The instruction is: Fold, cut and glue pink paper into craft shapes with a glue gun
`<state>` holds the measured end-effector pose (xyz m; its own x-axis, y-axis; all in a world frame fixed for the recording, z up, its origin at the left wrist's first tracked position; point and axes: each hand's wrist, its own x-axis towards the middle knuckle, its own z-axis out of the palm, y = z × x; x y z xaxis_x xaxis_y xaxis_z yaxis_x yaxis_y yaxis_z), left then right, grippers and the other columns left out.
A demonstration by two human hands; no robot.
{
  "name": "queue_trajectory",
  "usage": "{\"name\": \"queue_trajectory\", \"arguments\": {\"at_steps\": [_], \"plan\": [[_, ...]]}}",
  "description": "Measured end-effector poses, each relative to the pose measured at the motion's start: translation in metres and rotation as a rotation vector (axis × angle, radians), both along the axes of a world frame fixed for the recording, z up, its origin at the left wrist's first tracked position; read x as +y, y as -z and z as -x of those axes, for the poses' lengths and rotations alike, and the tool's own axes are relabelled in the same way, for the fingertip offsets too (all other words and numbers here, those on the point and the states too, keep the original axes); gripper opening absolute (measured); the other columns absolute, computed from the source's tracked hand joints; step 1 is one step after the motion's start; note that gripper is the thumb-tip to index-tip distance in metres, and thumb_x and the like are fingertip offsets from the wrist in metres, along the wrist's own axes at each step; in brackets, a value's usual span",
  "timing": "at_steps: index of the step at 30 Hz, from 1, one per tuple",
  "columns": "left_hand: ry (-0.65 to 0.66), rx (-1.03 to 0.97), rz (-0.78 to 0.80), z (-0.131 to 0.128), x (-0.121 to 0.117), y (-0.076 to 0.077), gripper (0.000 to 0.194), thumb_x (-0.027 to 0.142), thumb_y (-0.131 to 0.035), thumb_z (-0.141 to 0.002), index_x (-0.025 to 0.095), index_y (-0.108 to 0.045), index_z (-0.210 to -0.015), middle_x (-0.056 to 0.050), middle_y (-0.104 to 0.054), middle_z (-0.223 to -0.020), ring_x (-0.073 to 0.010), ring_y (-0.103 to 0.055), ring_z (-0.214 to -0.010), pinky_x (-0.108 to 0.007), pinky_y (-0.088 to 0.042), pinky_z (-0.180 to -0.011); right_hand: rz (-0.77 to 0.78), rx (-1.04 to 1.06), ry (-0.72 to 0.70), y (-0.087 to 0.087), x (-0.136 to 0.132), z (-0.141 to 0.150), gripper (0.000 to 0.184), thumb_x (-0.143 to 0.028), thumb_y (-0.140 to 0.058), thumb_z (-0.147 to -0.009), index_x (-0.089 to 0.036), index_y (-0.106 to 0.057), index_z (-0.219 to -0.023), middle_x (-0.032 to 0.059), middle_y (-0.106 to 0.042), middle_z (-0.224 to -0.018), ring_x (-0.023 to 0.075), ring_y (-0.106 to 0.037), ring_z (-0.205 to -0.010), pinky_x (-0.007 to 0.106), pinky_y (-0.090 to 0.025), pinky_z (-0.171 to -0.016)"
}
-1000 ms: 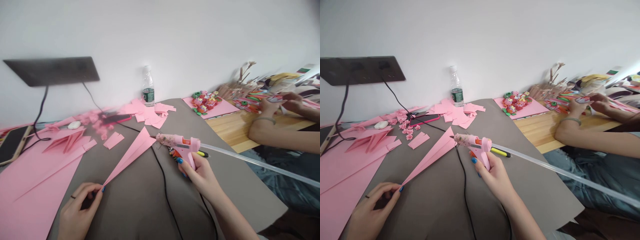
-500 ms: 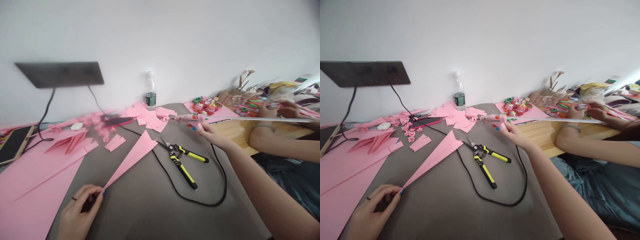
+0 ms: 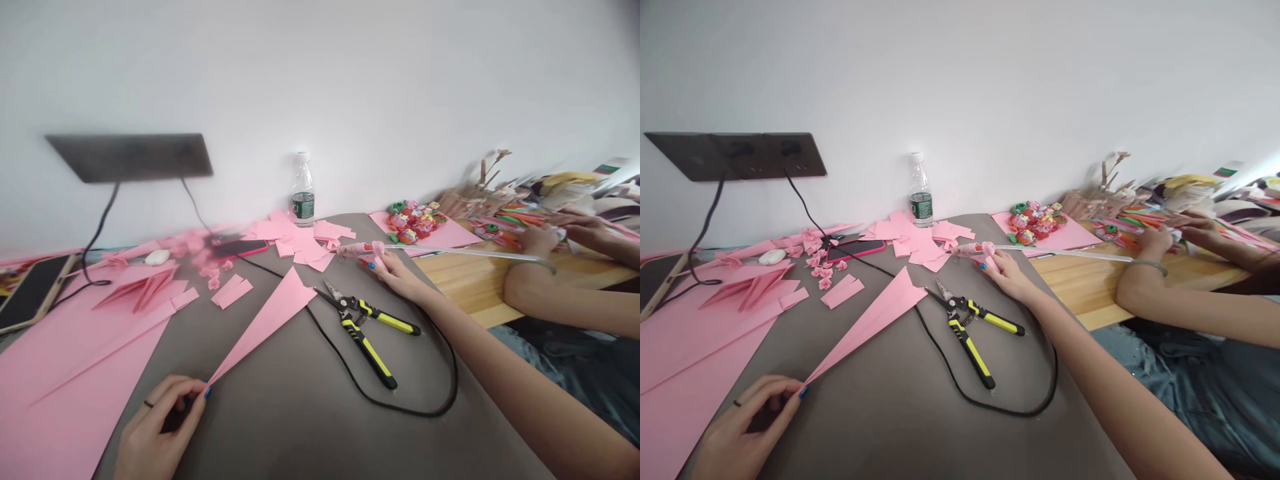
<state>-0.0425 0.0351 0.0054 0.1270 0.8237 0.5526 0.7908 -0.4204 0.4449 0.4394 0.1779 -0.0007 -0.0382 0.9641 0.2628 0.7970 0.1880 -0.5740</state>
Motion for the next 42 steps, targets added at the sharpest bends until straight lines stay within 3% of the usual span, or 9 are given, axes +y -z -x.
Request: {"name": "queue_trajectory", "arguments": {"at_steps": [15,19,22,25,29,32,36,39,42], "plan": [[0.009,-0.009,-0.022,-0.002,-0.001,-0.003,0.024,0.039,-0.058,-0.094,0.025,-0.063,-0.075,0.003,-0.065,-0.069,-0.0099,-0.059,-0.053,-0.015,-0.048,-0.054,0.021,-0.055,0.03,-0.01,-0.025,0.0,0.06,-0.06,-0.058,-0.083,-0.017,-0.061,-0.125,0.0183,-0.07,-0.123,0.0368,-0.066,-0.107,0.049,-0.052,-0.092],[0.0,-0.011,0.002,-0.003,-0.002,-0.003,0.021,0.035,-0.058,-0.092,0.025,-0.063,-0.075,0.003,-0.066,-0.069,-0.0105,-0.059,-0.053,-0.016,-0.048,-0.054,0.008,-0.083,0.133,-0.02,-0.061,0.001,0.044,-0.059,-0.058,-0.083,-0.021,-0.069,-0.103,0.0174,-0.075,-0.104,0.0384,-0.069,-0.096,0.049,-0.052,-0.081],[0.012,-0.028,0.026,-0.001,-0.003,0.0,0.017,0.031,-0.059,-0.091,0.024,-0.064,-0.076,0.002,-0.066,-0.072,-0.0107,-0.058,-0.055,-0.017,-0.048,-0.055,-0.006,-0.129,0.224,-0.039,-0.088,0.017,0.033,-0.055,-0.056,-0.087,-0.026,-0.067,-0.076,0.009,-0.072,-0.073,0.029,-0.064,-0.064,0.039,-0.044,-0.058],[0.019,-0.055,0.042,-0.001,-0.003,0.002,0.015,0.029,-0.06,-0.091,0.024,-0.065,-0.077,0.002,-0.066,-0.072,-0.0113,-0.059,-0.058,-0.018,-0.049,-0.057,-0.079,-0.144,0.273,-0.066,-0.097,0.044,0.034,-0.05,-0.056,-0.088,-0.026,-0.064,-0.065,0.0055,-0.066,-0.061,0.0221,-0.056,-0.054,0.033,-0.034,-0.051],[0.014,-0.073,0.059,-0.001,-0.003,0.002,0.016,0.029,-0.06,-0.09,0.024,-0.065,-0.076,0.001,-0.065,-0.071,-0.0122,-0.058,-0.058,-0.019,-0.048,-0.056,0.01,-0.074,0.15,-0.099,-0.086,0.086,0.037,-0.046,-0.051,-0.089,-0.025,-0.063,-0.061,0.0016,-0.057,-0.054,0.0175,-0.048,-0.048,0.032,-0.032,-0.049],[0.015,-0.084,0.068,-0.001,-0.004,0.001,0.017,0.028,-0.059,-0.09,0.023,-0.065,-0.075,0.001,-0.066,-0.071,-0.0123,-0.058,-0.057,-0.019,-0.048,-0.054,0.045,-0.013,-0.048,-0.108,-0.071,0.117,0.033,-0.038,-0.048,-0.092,-0.023,-0.06,-0.065,0.0011,-0.06,-0.059,0.0172,-0.051,-0.055,0.03,-0.036,-0.053],[0.029,-0.101,0.063,0.001,-0.004,0.002,0.015,0.025,-0.059,-0.09,0.023,-0.066,-0.076,0.001,-0.067,-0.072,-0.0115,-0.058,-0.057,-0.019,-0.048,-0.054,0.022,0.068,-0.338,-0.099,-0.049,0.152,0.02,-0.026,-0.05,-0.093,-0.023,-0.07,-0.093,0.0048,-0.073,-0.094,0.0215,-0.065,-0.086,0.033,-0.049,-0.077],[0.037,-0.106,0.079,0.003,-0.004,0.004,0.014,0.024,-0.06,-0.091,0.023,-0.067,-0.078,0.001,-0.067,-0.075,-0.0112,-0.06,-0.059,-0.018,-0.049,-0.057,0.054,0.056,-0.59,-0.088,-0.029,0.171,0.026,-0.02,-0.051,-0.094,-0.025,-0.071,-0.11,0.0064,-0.072,-0.117,0.0243,-0.063,-0.11,0.038,-0.047,-0.096],[0.031,-0.122,0.111,0.005,-0.005,0.006,0.014,0.025,-0.06,-0.091,0.023,-0.067,-0.08,0.001,-0.068,-0.077,-0.0117,-0.061,-0.061,-0.019,-0.049,-0.058,0.198,-0.068,-0.726,-0.079,-0.011,0.184,0.025,-0.019,-0.056,-0.093,-0.024,-0.073,-0.111,0.0056,-0.073,-0.119,0.0249,-0.063,-0.115,0.04,-0.042,-0.104]]}}
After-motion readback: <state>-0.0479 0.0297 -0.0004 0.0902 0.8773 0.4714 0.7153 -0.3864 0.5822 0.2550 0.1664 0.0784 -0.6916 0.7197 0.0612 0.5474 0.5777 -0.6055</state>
